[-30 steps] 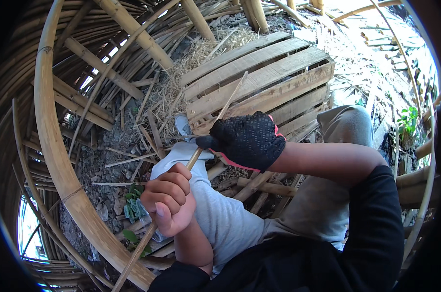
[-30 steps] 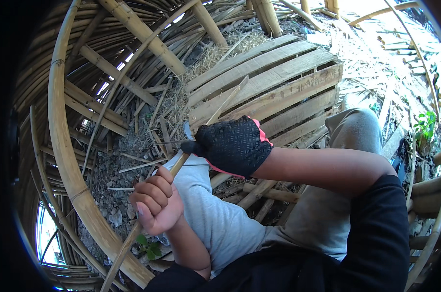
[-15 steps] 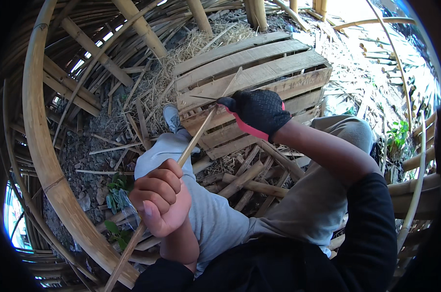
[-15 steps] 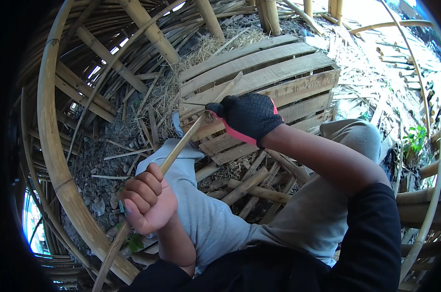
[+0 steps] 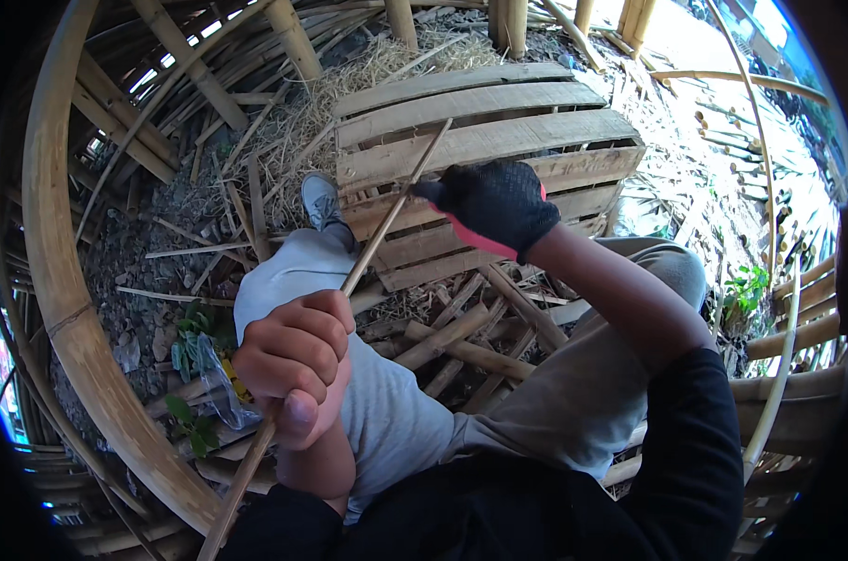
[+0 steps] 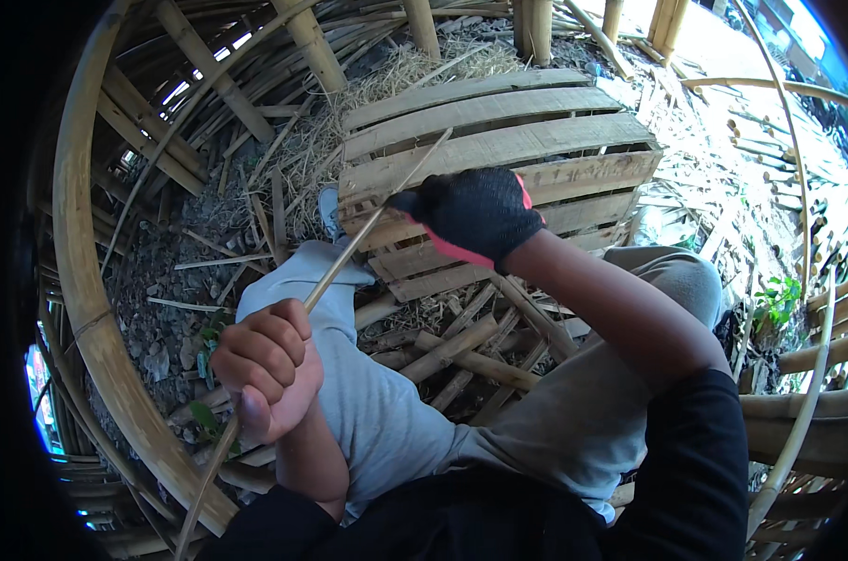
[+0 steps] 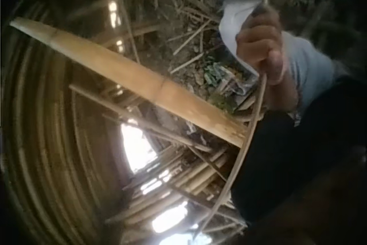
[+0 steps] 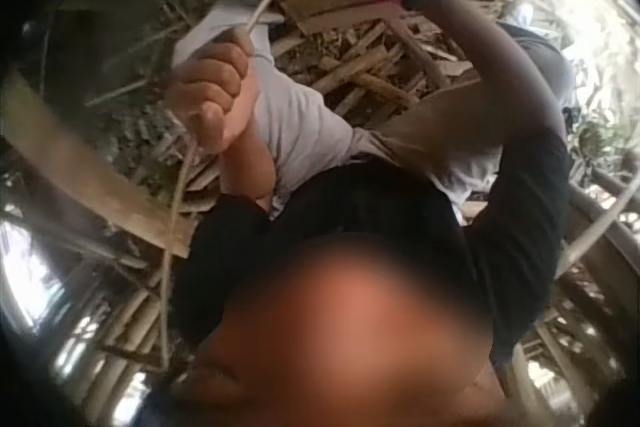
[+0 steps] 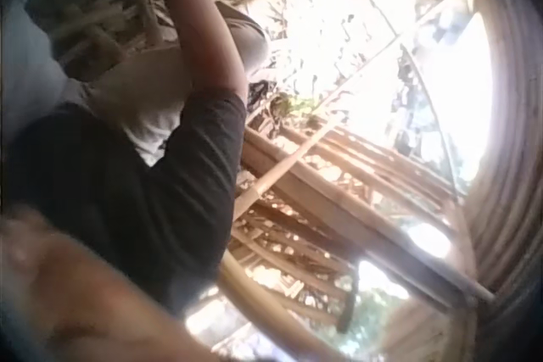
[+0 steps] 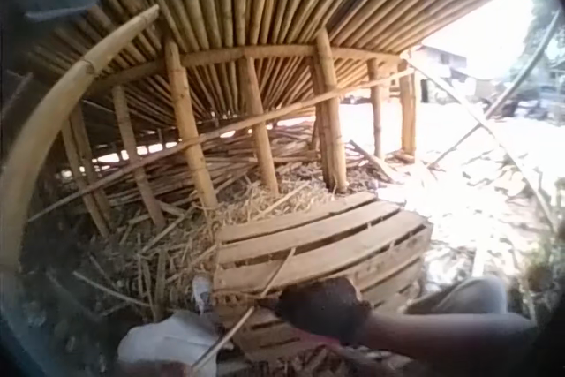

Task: The person sits on a low platform and uses a knife to shave a thin bamboo strip held in the left hand, repeatedly drawing the blade along the strip to remove thin shavings. The person adjusts grip and repositions the strip multiple times while continuing to shave it.

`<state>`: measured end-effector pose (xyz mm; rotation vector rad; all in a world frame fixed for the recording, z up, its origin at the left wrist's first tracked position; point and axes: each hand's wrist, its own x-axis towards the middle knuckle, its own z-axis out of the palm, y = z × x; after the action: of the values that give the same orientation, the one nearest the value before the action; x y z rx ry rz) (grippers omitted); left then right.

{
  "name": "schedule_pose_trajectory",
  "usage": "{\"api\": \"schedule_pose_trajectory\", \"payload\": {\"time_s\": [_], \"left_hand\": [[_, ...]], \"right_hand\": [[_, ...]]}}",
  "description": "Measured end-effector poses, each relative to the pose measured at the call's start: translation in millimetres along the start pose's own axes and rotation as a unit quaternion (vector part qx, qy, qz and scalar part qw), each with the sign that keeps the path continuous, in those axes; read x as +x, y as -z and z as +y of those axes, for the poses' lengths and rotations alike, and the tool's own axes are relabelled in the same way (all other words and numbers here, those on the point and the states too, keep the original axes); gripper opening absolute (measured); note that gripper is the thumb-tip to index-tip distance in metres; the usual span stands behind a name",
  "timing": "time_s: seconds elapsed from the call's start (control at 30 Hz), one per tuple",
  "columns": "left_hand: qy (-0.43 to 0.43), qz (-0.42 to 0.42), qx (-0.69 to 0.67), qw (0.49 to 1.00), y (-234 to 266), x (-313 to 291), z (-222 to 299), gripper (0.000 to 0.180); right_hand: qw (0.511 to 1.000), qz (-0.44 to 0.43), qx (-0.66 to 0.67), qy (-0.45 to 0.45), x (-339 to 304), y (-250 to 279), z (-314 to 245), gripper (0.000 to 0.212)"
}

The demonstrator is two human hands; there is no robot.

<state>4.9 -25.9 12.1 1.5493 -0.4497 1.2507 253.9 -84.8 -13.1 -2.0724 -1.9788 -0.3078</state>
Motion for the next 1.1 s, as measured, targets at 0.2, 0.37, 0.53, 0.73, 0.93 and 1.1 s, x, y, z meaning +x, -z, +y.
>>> {"api": "schedule_pose_trajectory", "payload": {"time_s": [0.2, 0.37, 0.53, 0.73, 0.93, 1.1], "left_hand": [[-0.003, -0.041, -0.023, 0.999, 7, -2, -1, 0.057], [-0.012, -0.068, -0.026, 0.997, 12, 5, 2, 0.059], [-0.014, -0.105, -0.042, 0.994, 12, 1, 0, 0.062], [-0.037, -0.2, -0.074, 0.976, 16, 11, -2, 0.06], [-0.029, -0.201, -0.047, 0.978, 14, 10, -11, 0.054], [-0.049, -0.266, -0.07, 0.96, 22, 14, -6, 0.058]], "right_hand": [[0.994, 0.066, 0.031, 0.081, -8, 8, -18, 0.03], [0.999, -0.012, -0.017, 0.049, 9, 8, 0, 0.026], [0.998, -0.006, -0.02, 0.054, 5, -4, 23, 0.034], [0.983, 0.046, 0.065, 0.168, -7, 13, -23, 0.022], [0.991, 0.013, -0.009, 0.132, -3, 6, 4, 0.025], [0.989, -0.01, -0.017, 0.15, -6, 14, -12, 0.026]]}}
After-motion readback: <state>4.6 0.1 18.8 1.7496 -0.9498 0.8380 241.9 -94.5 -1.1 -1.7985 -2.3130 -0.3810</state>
